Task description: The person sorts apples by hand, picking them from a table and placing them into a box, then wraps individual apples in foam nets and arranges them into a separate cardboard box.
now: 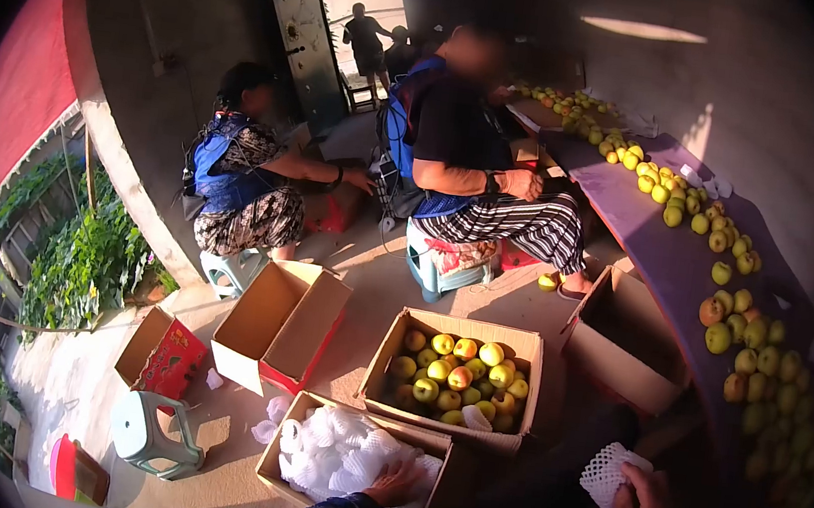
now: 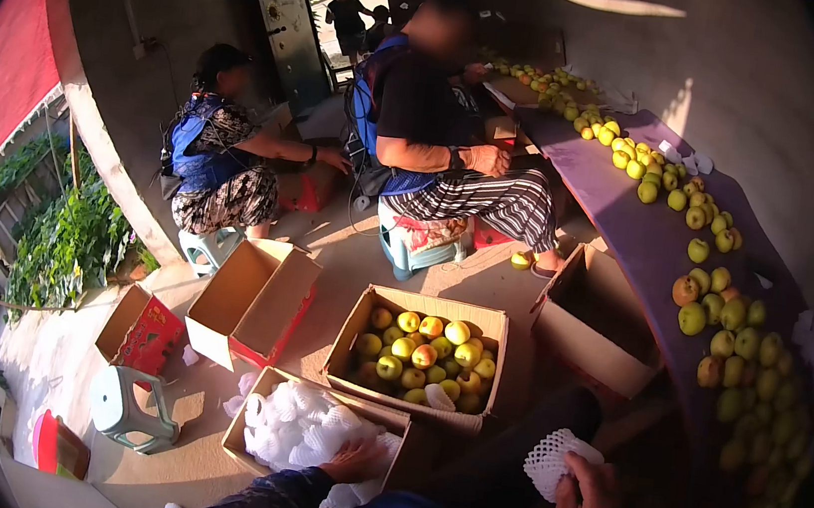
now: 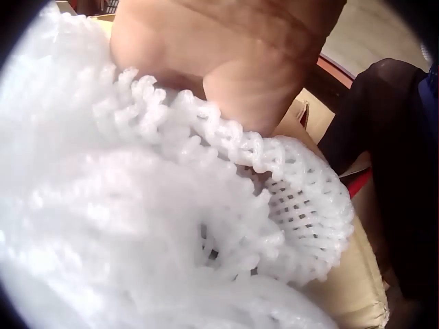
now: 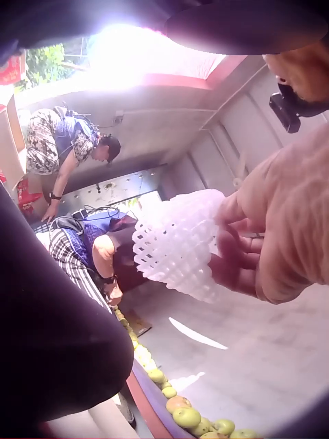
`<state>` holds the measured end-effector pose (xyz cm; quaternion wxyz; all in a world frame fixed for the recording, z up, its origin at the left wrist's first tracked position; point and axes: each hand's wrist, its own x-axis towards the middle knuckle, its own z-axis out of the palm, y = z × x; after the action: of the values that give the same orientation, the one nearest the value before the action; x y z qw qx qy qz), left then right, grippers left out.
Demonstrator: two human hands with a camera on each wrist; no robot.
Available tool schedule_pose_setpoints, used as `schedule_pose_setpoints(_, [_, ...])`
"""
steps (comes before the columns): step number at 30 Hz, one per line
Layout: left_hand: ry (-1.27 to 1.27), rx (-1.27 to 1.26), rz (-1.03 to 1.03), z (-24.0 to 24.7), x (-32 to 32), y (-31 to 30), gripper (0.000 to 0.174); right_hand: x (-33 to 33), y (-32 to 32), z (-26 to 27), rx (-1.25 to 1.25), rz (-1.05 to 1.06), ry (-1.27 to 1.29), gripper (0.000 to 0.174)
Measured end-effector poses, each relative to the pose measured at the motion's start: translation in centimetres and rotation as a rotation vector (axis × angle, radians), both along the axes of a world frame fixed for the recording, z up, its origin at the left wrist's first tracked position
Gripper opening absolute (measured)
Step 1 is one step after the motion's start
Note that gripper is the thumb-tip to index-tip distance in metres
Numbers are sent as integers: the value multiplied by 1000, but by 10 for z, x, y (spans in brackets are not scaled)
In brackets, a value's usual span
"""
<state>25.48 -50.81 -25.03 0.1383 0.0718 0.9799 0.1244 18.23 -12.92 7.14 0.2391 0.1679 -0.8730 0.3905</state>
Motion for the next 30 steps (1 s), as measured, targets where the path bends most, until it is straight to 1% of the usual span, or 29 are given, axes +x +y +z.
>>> schedule_pose_setpoints(1, [-34, 12, 5, -6, -2, 0, 56, -2, 3, -7, -27, -13, -12, 22])
schedule_pose_setpoints(2, [-2, 39, -7, -12, -2, -3, 55, -2, 7, -20, -56, -26, -30, 24])
schedule_pose_setpoints(4, [55, 93, -42, -20, -5, -7, 53, 2, 6, -24, -108, -54, -72, 27])
schedule_pose_setpoints(5, [37, 87, -35, -24, -6, -8, 53, 3, 4, -22, -130, -65, -91, 27])
schedule_pose_setpoints(7, [5, 76, -11, 0, -14, -2, 52, 4, 1, -15, -147, -69, -123, 27])
schedule_pose_setpoints(9, [-3, 79, -9, 7, -19, 0, 55, 4, 1, -11, -132, -59, -146, 27])
schedule_pose_setpoints(12, [-6, 82, -15, 14, -25, 1, 60, 3, 3, -25, -229, -26, -174, 26])
schedule_pose_setpoints(13, [-4, 82, -12, 17, -25, 1, 62, 5, 3, -22, -175, -61, -162, 25])
schedule_pose_setpoints(15, [86, 59, 38, 28, -24, 0, 63, 9, 0, -10, -66, -124, -138, 24])
schedule_pose_setpoints(18, [238, 13, 147, 45, -13, -4, 65, 3, 3, -14, 44, -159, 108, 24])
schedule_pose_setpoints(19, [292, -4, 193, 51, -8, -6, 65, 1, 4, -16, 39, -168, 134, 23])
schedule_pose_setpoints(21, [288, -84, 332, 67, 6, -8, 67, 0, 7, -24, 28, -182, 179, 20])
schedule_pose_setpoints(22, [283, -123, 400, 72, 11, -10, 68, 2, 9, -29, -70, -161, 52, 21])
schedule_pose_setpoints(23, [254, -94, 496, 67, 20, -14, 73, 7, 12, -35, -167, -145, -79, 21])
schedule_pose_setpoints(24, [206, -78, 546, 65, 25, -14, 74, 9, 12, -33, -265, -130, -208, 22])
schedule_pose_setpoints(26, [103, -47, 643, 59, 37, -14, 76, 13, 6, -25, -252, -191, -249, 23])
schedule_pose_setpoints(27, [10, -20, 638, 47, 43, -16, 81, 15, -1, -19, -245, -217, -269, 24])
schedule_pose_setpoints(29, [-105, -57, 583, 27, 51, -21, 82, 15, -8, -13, -323, -193, -274, 28])
schedule_pose_setpoints(30, [-161, -72, 547, 27, 50, -21, 83, 15, -7, -10, -360, -188, -272, 30])
